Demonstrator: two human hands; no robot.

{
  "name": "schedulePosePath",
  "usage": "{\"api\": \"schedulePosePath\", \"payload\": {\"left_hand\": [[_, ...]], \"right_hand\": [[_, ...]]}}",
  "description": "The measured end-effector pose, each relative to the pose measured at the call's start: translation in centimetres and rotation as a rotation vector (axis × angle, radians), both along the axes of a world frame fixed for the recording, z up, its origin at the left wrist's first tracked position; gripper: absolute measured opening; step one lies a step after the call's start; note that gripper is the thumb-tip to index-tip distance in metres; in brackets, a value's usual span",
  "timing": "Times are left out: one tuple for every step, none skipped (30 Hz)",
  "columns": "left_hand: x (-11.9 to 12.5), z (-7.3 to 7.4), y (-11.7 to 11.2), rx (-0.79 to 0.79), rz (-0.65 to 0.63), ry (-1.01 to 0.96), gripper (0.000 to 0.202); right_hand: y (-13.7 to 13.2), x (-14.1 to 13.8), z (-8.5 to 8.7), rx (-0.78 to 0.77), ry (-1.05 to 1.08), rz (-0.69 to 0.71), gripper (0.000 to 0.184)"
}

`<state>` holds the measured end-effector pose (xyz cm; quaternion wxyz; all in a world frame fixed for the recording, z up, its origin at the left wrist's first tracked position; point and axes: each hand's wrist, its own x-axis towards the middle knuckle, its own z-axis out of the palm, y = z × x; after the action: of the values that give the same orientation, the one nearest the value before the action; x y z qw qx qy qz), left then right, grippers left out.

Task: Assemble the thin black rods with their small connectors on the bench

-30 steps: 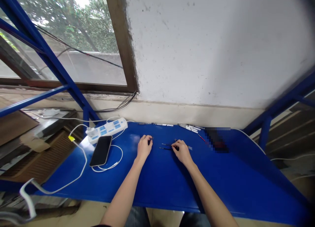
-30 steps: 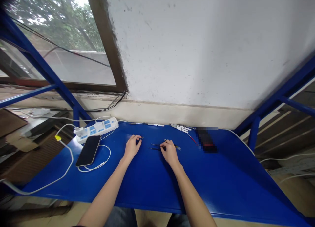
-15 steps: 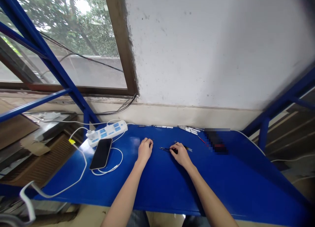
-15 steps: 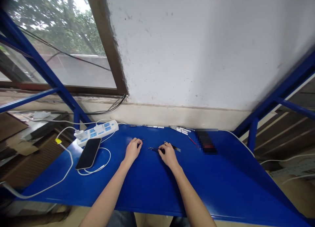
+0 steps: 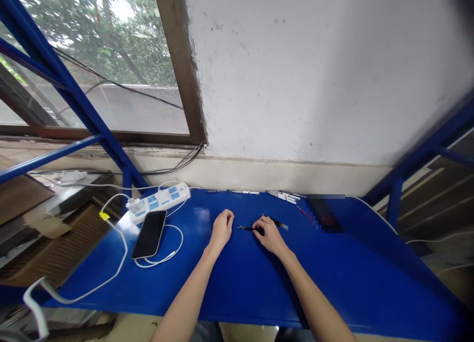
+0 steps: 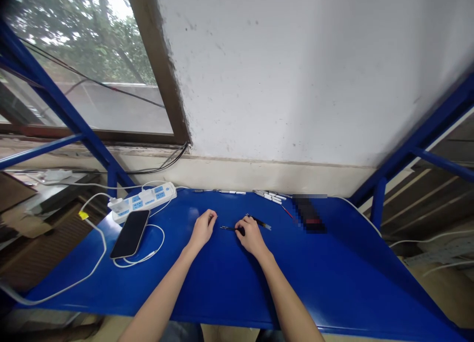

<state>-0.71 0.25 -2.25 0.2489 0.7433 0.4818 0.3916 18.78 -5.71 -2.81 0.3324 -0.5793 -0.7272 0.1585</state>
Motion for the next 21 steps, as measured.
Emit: {"api": "schedulePosePath", "payload": {"left_hand": [[0.2, 0.1, -0.1, -0.014, -0.024, -0.049, 0.014], [0.4, 0.2, -0.3, -0.024, -0.043, -0.091, 0.014], [0.6, 0.3, -0.4, -0.031, -0.059, -0.123, 0.014], [0.8, 0.3, -0.5, -0.039, -0.073, -0.147, 0.014], [1.0, 0.4, -0.6, -0.051, -0.081, -0.168, 0.013], [1.2, 0.4, -0.7, -0.068, -0.088, -0.186, 0.012], [1.3, 0.4, -0.8, -0.088, -0.093, -0.204, 0.010], [1.5, 0.5, -0.9, -0.110, -0.098, -0.217, 0.009], [1.6, 0.5, -1.0, -0.130, -0.102, -0.227, 0.007], [1.6, 0.6, -1.1, -0.146, -0.104, -0.233, 0.007], [1.7, 0.6, -1.1, -0.159, -0.109, -0.235, 0.007], [1.8, 0.6, -1.1, -0.167, -0.113, -0.238, 0.008], [1.8, 0.6, -1.1, -0.171, -0.116, -0.241, 0.008], [1.8, 0.6, -1.1, -0.171, -0.119, -0.245, 0.008], [1.8, 0.6, -1.0, -0.170, -0.122, -0.250, 0.009], [1.7, 0.5, -1.0, -0.167, -0.126, -0.252, 0.009], [1.7, 0.4, -0.9, -0.163, -0.130, -0.250, 0.009], [1.7, 0.3, -0.9, -0.160, -0.135, -0.245, 0.010], [1.7, 0.2, -0.9, -0.157, -0.141, -0.236, 0.010], [1.6, 0.2, -0.9, -0.156, -0.146, -0.226, 0.011], [1.6, 0.2, -0.9, -0.157, -0.152, -0.217, 0.012]], "right_hand": [[0.0, 0.0, 0.0, -0.001, 0.000, 0.002, 0.011], [0.0, 0.0, 0.1, -0.002, 0.000, 0.004, 0.011], [0.0, 0.0, 0.2, 0.000, 0.001, 0.007, 0.011], [0.0, 0.1, 0.3, 0.003, 0.006, 0.009, 0.010], [0.0, 0.3, 0.5, 0.010, 0.018, 0.006, 0.010], [0.1, 0.6, 0.6, 0.021, 0.034, -0.009, 0.011], [0.2, 1.0, 0.7, 0.035, 0.051, -0.038, 0.012], [0.3, 1.5, 0.8, 0.051, 0.066, -0.084, 0.013], [0.4, 2.2, 0.7, 0.067, 0.071, -0.148, 0.014], [0.5, 2.9, 0.5, 0.079, 0.060, -0.219, 0.014], [0.6, 3.6, 0.3, 0.082, 0.033, -0.298, 0.014], [0.7, 4.2, 0.0, 0.079, -0.004, -0.378, 0.013], [0.8, 4.8, -0.4, 0.068, -0.038, -0.436, 0.012], [0.9, 5.3, -0.8, 0.056, -0.067, -0.474, 0.011], [0.9, 5.6, -1.2, 0.044, -0.088, -0.497, 0.010], [0.9, 5.8, -1.5, 0.031, -0.104, -0.503, 0.009], [1.0, 5.9, -1.7, 0.019, -0.114, -0.501, 0.008], [1.0, 6.0, -1.9, 0.006, -0.120, -0.495, 0.008], [1.0, 5.9, -2.0, -0.009, -0.123, -0.489, 0.008], [1.1, 5.9, -2.0, -0.025, -0.122, -0.486, 0.008], [1.1, 5.8, -2.0, -0.042, -0.119, -0.484, 0.008]]}}
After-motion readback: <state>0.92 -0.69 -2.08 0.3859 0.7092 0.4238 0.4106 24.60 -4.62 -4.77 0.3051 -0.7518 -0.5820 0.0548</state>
